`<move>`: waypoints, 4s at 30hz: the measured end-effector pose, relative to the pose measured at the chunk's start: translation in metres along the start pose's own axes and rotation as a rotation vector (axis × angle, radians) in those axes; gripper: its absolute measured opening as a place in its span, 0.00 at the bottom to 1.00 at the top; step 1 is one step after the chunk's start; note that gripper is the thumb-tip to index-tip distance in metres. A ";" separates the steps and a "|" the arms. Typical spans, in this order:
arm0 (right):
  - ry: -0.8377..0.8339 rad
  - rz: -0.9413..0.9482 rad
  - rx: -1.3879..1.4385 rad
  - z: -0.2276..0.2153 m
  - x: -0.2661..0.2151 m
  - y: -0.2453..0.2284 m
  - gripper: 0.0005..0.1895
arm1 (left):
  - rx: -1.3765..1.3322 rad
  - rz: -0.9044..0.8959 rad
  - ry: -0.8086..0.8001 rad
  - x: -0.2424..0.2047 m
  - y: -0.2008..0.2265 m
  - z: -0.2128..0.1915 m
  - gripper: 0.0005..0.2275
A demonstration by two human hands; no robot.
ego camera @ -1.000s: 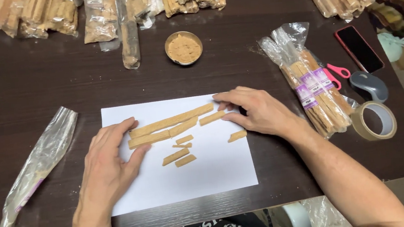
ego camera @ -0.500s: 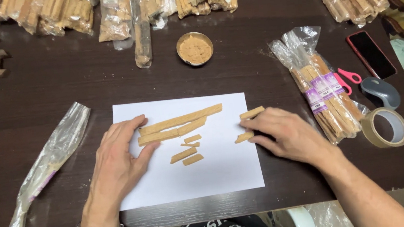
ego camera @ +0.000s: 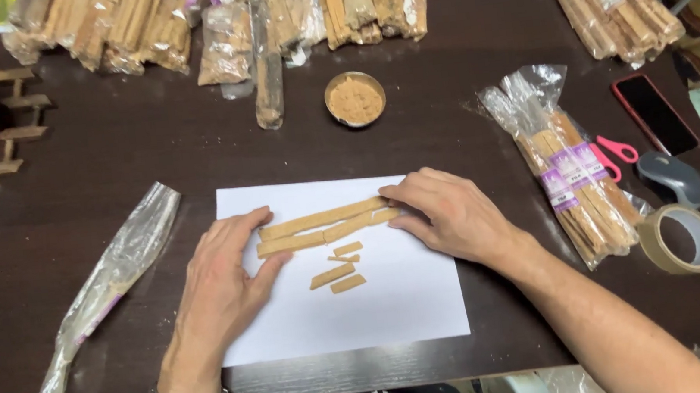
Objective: The person organizes and packs wooden incense sticks into plastic sleeves by hand.
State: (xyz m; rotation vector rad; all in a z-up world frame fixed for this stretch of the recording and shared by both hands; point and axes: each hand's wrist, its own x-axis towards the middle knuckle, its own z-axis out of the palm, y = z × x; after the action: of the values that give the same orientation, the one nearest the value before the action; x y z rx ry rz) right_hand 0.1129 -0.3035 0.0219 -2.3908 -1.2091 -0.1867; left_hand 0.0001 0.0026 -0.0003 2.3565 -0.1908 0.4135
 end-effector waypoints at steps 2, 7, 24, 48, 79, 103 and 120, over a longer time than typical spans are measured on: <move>0.013 0.003 -0.003 -0.002 0.002 0.001 0.20 | 0.000 0.002 0.006 0.000 -0.001 0.001 0.25; -0.063 -0.010 0.069 -0.007 0.007 0.000 0.26 | 0.001 -0.015 -0.006 0.000 -0.003 0.004 0.25; 0.019 0.014 0.025 -0.029 0.002 0.007 0.33 | -0.056 0.023 0.119 0.002 0.015 -0.009 0.21; -0.047 -0.171 0.019 -0.020 -0.013 -0.025 0.15 | 0.198 0.096 0.014 -0.037 0.017 -0.004 0.15; -0.179 -0.129 0.104 0.007 0.031 -0.073 0.07 | 0.194 0.116 0.138 -0.033 0.012 0.003 0.12; -0.075 -0.247 0.115 -0.001 -0.006 -0.043 0.12 | 0.077 0.200 0.066 -0.035 0.048 0.011 0.09; -0.118 -0.156 0.297 -0.021 -0.029 -0.042 0.23 | -0.098 0.151 -0.033 -0.041 0.069 0.017 0.10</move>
State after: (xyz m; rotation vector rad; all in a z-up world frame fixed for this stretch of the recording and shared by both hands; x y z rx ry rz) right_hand 0.0637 -0.3123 0.0452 -2.0768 -1.3724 0.0831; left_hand -0.0512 -0.0586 0.0179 2.2617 -0.3983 0.4276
